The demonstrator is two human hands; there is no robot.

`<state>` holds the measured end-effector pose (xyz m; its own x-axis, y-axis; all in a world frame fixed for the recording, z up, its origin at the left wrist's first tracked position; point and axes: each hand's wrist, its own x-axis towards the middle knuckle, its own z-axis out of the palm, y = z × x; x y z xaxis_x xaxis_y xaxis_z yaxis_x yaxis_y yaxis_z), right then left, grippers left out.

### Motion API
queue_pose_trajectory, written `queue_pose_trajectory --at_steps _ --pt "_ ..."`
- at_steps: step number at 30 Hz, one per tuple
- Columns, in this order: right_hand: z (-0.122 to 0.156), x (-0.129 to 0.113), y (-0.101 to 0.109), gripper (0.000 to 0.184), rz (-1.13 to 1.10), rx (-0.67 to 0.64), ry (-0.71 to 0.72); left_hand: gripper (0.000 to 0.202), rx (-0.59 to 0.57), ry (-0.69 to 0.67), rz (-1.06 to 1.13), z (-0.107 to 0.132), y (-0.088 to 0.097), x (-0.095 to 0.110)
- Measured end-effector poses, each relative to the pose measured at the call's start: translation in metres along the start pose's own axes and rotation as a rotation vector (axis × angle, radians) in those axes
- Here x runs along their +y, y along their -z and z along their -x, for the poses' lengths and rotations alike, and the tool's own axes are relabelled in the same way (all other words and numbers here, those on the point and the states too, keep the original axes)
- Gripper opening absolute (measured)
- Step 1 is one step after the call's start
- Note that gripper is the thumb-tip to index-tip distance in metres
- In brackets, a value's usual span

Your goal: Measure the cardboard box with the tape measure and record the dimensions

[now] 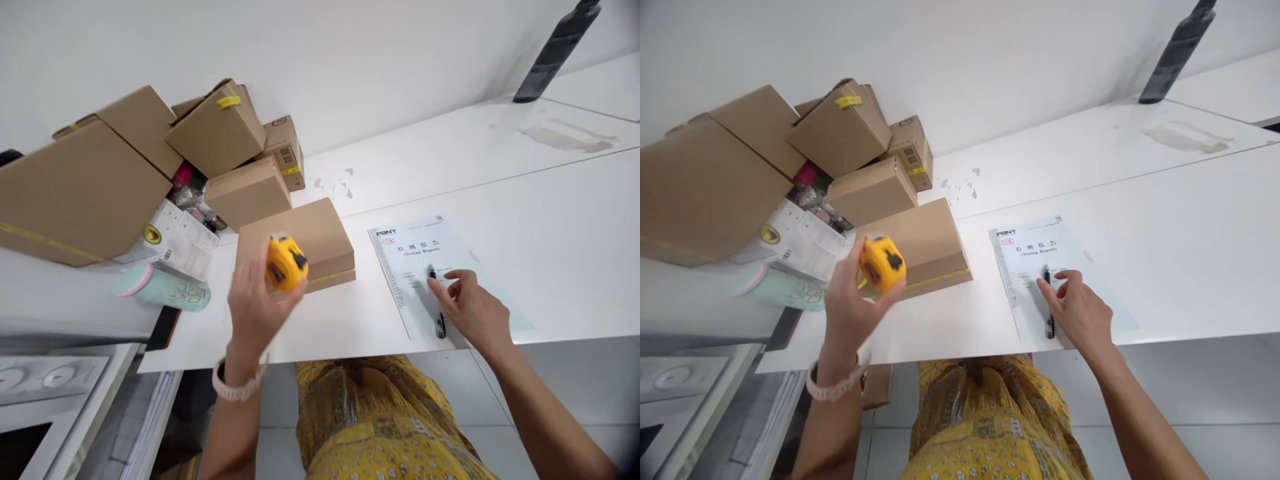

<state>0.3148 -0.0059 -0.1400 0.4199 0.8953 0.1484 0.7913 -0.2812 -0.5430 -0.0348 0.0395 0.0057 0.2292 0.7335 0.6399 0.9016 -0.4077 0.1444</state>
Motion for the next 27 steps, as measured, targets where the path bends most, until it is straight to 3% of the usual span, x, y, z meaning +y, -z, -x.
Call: queue_pose_trajectory --at_steps 2,5,7,9,11,13,14,16,17,20,23,27 --pt "-0.006 0.011 -0.011 0.062 0.122 -0.081 0.071 0.076 -0.1 0.067 -0.138 -0.028 -0.012 -0.011" --pt "-0.007 0.013 -0.019 0.049 0.151 -0.125 0.234 0.074 -0.283 0.144 -0.233 -0.058 -0.031 -0.022" --pt "-0.008 0.011 -0.015 0.044 0.074 -0.162 0.253 0.071 -0.362 0.188 -0.229 -0.068 -0.041 -0.027" --pt "-0.009 0.009 -0.005 0.041 -0.137 -0.221 0.173 0.069 -0.349 0.205 -0.209 -0.066 -0.047 -0.027" --pt "-0.007 0.01 0.009 0.038 -0.497 -0.284 0.055 0.065 -0.218 0.149 -0.16 -0.048 -0.053 -0.017" --pt "-0.003 0.01 0.021 0.038 -0.862 -0.321 -0.025 0.054 -0.052 0.009 -0.026 -0.013 -0.063 0.006" --pt "0.001 0.01 0.025 0.038 -0.98 -0.317 -0.045 0.047 -0.021 -0.081 0.096 0.009 -0.07 0.021" --pt "0.01 0.007 0.026 0.039 -1.071 -0.266 -0.075 0.045 -0.092 -0.295 0.364 0.056 -0.088 0.056" --pt "0.014 0.005 0.024 0.038 -1.07 -0.227 -0.095 0.048 -0.196 -0.388 0.433 0.078 -0.098 0.073" --pt "0.026 -0.006 0.007 0.039 -1.075 -0.147 -0.159 0.077 -0.531 -0.524 0.357 0.12 -0.123 0.107" --pt "0.033 -0.016 -0.011 0.051 -1.115 -0.209 -0.18 0.078 -0.701 -0.596 0.163 0.129 -0.135 0.116" --pt "0.033 -0.02 -0.024 0.056 -0.985 -0.3 -0.191 0.058 -0.664 -0.63 0.01 0.129 -0.135 0.115"
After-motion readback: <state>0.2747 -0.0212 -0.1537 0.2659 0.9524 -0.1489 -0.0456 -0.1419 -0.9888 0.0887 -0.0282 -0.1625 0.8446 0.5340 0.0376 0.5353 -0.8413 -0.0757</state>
